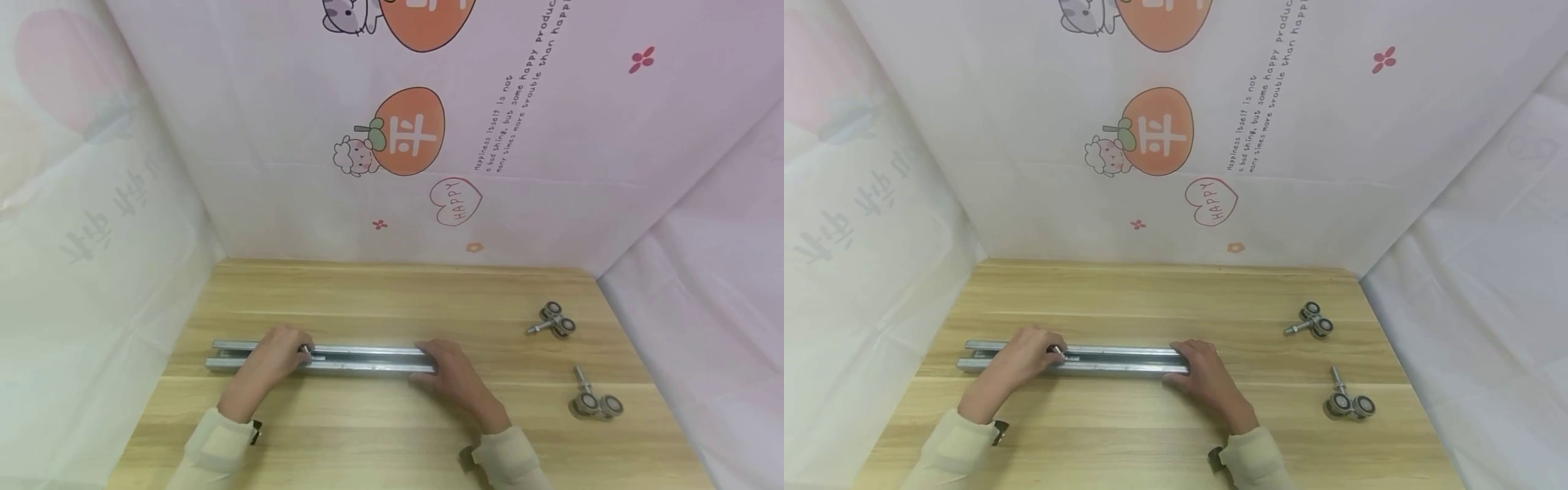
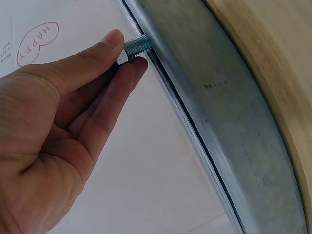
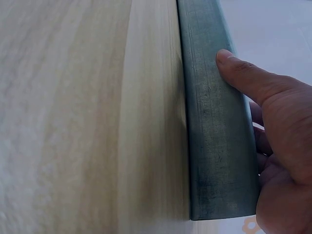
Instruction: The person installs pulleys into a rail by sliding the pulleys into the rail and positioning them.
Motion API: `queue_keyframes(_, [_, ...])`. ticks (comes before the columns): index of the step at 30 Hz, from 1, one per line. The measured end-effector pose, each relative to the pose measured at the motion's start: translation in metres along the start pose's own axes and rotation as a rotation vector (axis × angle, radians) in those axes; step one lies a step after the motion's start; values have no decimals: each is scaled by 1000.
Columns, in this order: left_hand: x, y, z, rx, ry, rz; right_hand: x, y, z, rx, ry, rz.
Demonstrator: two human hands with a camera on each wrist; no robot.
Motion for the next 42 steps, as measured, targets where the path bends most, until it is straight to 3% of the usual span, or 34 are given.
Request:
queue_keyframes(19, [-16, -37, 13, -42, 39, 6, -2, 0, 1, 24, -4, -6])
queue_keyframes(34, [-23, -49, 17, -37, 71, -10, -1, 0, 0, -5, 11, -8])
queue_keyframes(42, [-28, -56, 22, -69, 75, -11, -3, -3, 0, -8, 5, 8])
Point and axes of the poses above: each hand's wrist, its own z-axis away from the middle knuckle, its own x-axis out of the palm, y = z × x, the point moved 4 cm from there along -z, towards the middle knuckle, and after that the axes turned 10 degrees about -x, right-handed, at the moved point
